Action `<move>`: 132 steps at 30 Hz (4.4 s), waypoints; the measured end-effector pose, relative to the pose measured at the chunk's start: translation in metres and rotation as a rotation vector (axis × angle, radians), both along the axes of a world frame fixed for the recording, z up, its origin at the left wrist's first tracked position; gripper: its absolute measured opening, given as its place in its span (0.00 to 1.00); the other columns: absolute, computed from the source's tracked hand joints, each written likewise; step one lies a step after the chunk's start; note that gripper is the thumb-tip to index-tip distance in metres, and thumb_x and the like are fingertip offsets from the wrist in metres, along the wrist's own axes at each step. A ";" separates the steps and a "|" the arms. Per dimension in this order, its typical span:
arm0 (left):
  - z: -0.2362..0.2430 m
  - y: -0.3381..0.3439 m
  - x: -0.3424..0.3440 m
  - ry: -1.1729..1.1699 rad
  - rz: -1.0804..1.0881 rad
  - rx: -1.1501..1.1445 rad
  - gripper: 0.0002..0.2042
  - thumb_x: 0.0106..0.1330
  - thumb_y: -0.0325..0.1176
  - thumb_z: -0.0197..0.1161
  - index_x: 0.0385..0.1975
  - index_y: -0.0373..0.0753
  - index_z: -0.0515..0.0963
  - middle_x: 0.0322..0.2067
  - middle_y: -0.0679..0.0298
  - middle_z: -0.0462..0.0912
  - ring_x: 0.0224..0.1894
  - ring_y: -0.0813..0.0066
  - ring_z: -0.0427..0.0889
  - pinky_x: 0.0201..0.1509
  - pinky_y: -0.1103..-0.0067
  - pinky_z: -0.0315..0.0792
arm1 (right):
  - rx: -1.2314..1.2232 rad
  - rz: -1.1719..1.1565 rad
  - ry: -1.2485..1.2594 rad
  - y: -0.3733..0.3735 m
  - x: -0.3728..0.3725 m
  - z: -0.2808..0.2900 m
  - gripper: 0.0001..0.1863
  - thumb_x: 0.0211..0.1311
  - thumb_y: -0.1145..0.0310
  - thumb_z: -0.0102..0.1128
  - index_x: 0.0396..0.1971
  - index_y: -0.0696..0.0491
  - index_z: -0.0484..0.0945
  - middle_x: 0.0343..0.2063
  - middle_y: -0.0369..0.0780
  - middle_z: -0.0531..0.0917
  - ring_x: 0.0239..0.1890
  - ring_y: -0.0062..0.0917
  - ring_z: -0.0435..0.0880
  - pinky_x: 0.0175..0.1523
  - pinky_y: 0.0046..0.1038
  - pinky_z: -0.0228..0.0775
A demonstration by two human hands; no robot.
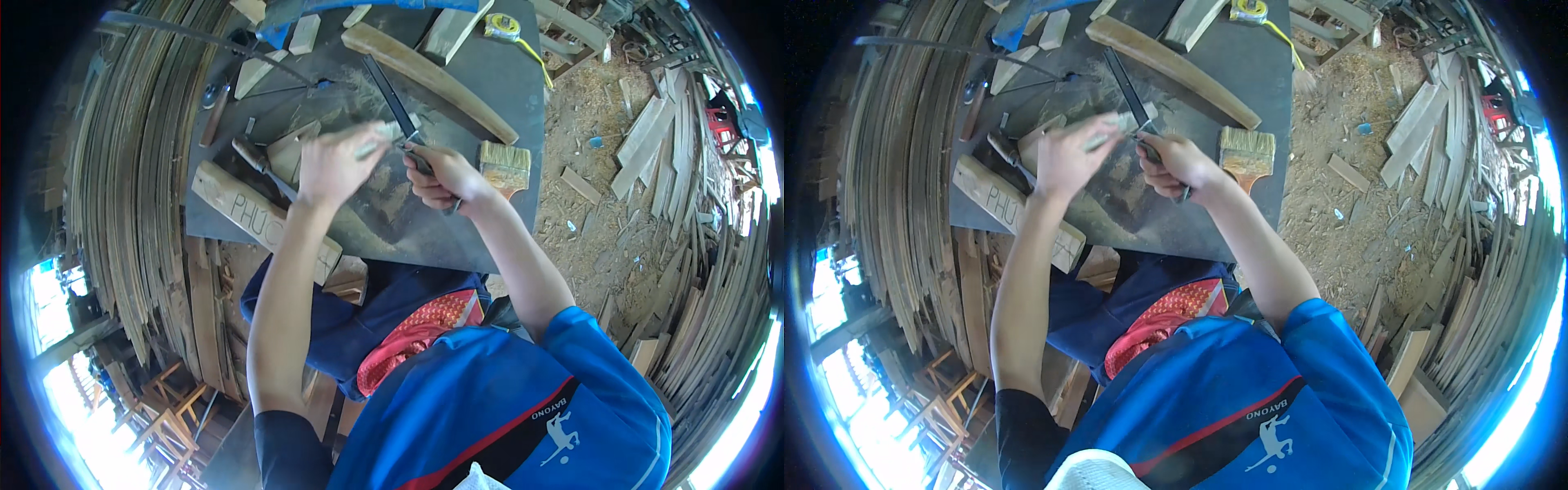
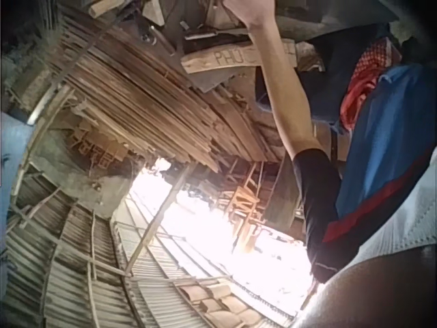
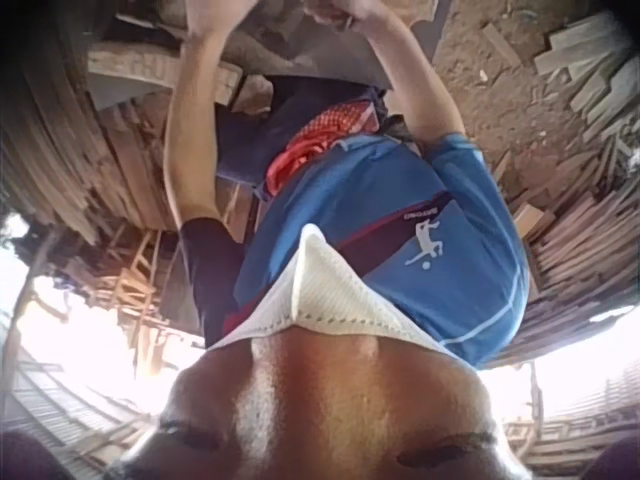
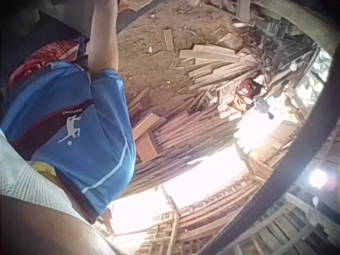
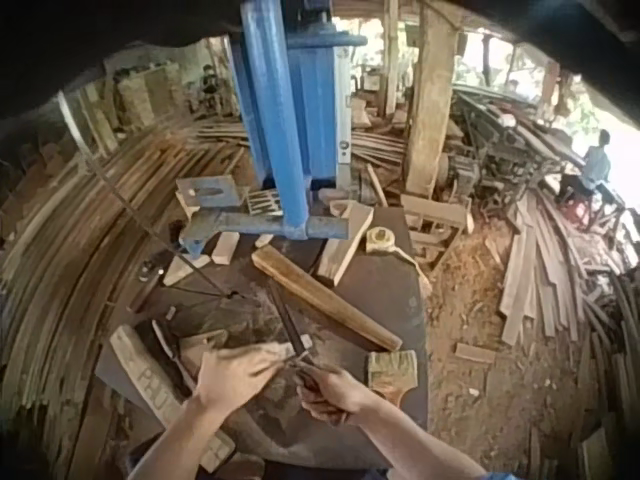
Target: The person uses a chisel and a wooden mallet to carve a design into a small block of wood. They repeatedly strike the chisel to remove wood chips and shape the piece. The person also uses a hand saw to cut the wood block and a brush to clear away debris from the work surface.
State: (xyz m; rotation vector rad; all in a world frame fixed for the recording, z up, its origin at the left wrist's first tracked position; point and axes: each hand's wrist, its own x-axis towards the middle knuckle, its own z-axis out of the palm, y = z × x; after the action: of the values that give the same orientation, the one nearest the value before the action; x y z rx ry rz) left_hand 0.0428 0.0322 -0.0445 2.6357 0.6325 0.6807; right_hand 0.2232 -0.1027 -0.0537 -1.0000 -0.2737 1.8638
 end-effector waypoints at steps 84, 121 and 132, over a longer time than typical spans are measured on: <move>0.017 -0.029 0.020 0.258 0.483 -0.115 0.16 0.60 0.51 0.71 0.45 0.55 0.89 0.32 0.56 0.89 0.38 0.53 0.89 0.45 0.64 0.83 | 0.291 0.179 -1.637 -0.025 -0.022 -0.013 0.30 0.78 0.55 0.47 0.22 0.65 0.79 0.24 0.63 0.80 0.33 0.61 0.83 0.39 0.54 0.74; 0.031 -0.017 0.020 0.331 0.489 -0.184 0.17 0.62 0.53 0.69 0.49 0.58 0.87 0.36 0.52 0.89 0.43 0.52 0.89 0.50 0.62 0.82 | 0.032 0.111 -1.156 -0.052 0.025 0.029 0.23 0.76 0.53 0.51 0.34 0.62 0.75 0.20 0.50 0.81 0.27 0.50 0.84 0.37 0.46 0.74; 0.032 -0.020 0.021 0.347 0.501 -0.175 0.19 0.61 0.54 0.70 0.49 0.57 0.87 0.37 0.55 0.90 0.43 0.53 0.89 0.48 0.64 0.82 | 0.248 0.355 -1.922 -0.035 -0.019 0.019 0.11 0.74 0.69 0.48 0.33 0.62 0.71 0.21 0.54 0.84 0.26 0.50 0.87 0.32 0.48 0.78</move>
State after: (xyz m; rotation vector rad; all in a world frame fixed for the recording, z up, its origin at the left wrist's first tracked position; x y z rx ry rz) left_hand 0.0638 0.0120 -0.0127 2.4573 1.4127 0.2665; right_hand 0.2038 -0.1379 -0.0347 -2.3041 -1.7603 0.4416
